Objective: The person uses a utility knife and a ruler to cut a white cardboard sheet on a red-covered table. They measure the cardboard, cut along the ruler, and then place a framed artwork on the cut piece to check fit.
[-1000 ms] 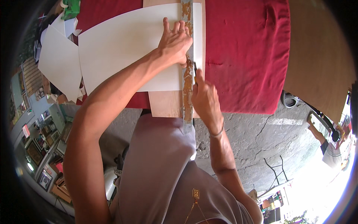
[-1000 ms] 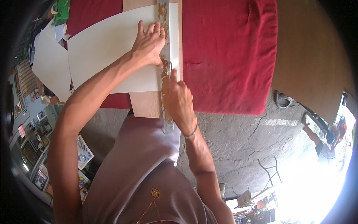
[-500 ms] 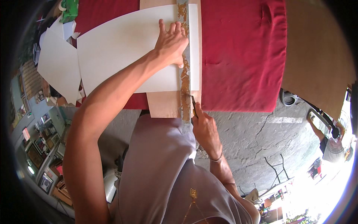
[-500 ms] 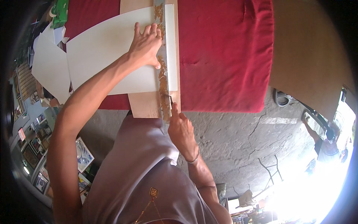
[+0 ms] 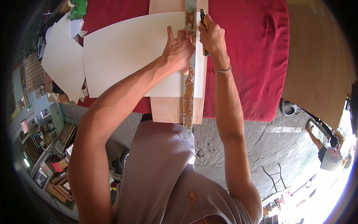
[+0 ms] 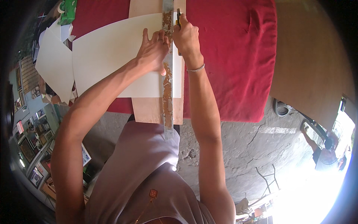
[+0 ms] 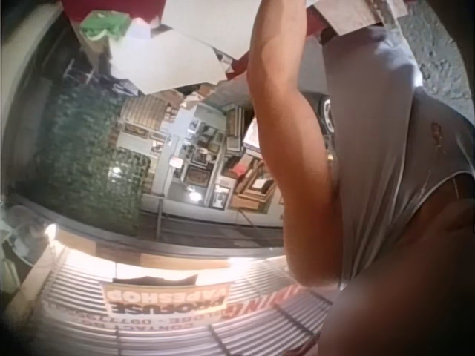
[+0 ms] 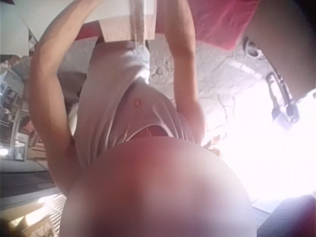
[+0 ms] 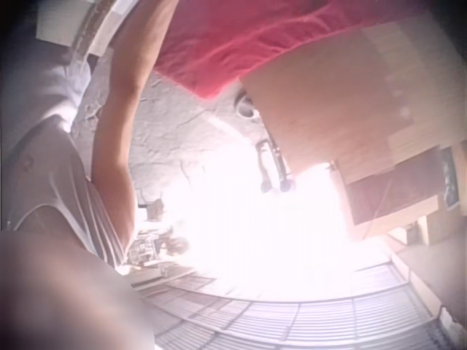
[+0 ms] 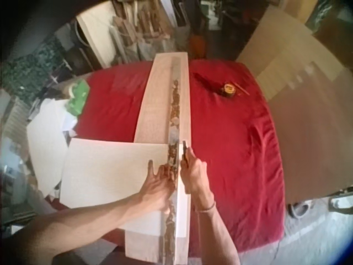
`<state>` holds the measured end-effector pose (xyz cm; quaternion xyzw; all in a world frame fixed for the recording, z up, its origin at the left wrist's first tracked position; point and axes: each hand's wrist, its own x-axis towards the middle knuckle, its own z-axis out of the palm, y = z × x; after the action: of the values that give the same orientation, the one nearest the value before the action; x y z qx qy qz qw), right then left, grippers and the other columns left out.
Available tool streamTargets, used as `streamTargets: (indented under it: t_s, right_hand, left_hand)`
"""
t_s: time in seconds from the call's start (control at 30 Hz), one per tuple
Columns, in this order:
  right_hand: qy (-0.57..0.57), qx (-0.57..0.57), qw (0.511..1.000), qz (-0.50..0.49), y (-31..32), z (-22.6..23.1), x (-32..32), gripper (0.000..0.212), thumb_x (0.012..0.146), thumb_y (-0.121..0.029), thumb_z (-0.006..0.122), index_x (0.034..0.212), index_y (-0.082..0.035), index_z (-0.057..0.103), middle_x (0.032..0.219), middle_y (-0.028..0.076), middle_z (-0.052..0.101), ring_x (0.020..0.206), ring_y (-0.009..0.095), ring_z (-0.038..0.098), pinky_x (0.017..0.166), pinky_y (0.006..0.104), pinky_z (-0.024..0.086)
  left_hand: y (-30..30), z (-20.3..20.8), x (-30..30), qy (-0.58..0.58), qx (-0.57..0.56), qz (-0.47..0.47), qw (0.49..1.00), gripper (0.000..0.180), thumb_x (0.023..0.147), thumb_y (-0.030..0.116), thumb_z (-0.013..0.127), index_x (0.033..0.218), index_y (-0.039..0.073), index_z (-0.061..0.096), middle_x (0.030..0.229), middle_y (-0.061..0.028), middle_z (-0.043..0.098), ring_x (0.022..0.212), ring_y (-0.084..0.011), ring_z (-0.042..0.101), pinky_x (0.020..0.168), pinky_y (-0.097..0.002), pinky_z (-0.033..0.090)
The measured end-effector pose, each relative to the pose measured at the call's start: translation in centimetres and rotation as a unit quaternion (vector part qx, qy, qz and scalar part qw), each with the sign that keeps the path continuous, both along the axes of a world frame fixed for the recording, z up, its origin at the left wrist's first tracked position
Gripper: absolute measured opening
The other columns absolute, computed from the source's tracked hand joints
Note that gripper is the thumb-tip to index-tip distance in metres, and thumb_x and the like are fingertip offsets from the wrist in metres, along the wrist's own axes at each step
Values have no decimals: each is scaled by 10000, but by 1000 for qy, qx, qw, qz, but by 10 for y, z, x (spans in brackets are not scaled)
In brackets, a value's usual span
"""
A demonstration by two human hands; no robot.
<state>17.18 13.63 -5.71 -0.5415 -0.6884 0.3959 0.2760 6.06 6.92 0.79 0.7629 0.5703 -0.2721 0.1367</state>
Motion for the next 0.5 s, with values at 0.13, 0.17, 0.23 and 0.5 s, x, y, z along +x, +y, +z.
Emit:
streamTargets:
  t_s: [0.13,0.17,0.23,0.5]
  right_hand:
    - [-33,22,999,30,10,-4,-4,217,864,-135,526,1018,16,544,636,219,616,594,333,664,538,427,514]
    - [-33,28,999,33,12,-3,-4,215,860,-136,526,1010,16,543,634,218,616,590,332,663,542,427,516]
    - [-31,39,998,41,13,-2,-7,212,853,-139,526,996,17,541,630,215,615,583,331,661,550,426,520]
    - [-71,-36,996,47,0,30,-8,168,815,-89,490,912,27,564,802,310,611,838,507,587,737,550,493]
  left_hand:
    - [-3,-4,-1,-2,25,2,1000,1038,445,401,882,1256,-116,492,1322,-265,471,1280,-347,400,1052,-666,218]
    - [-2,-2,0,-1,2,9,1000,1117,441,400,880,1317,-124,427,1384,-290,418,1309,-357,384,1069,-654,208]
    - [-3,-3,-2,1,3,10,1000,1127,444,405,879,1324,-127,417,1402,-289,401,1320,-357,374,1066,-659,208]
    - [-3,-3,-5,-19,13,-12,1000,1093,452,427,876,1309,-99,449,1398,-264,409,1314,-338,371,1039,-684,230]
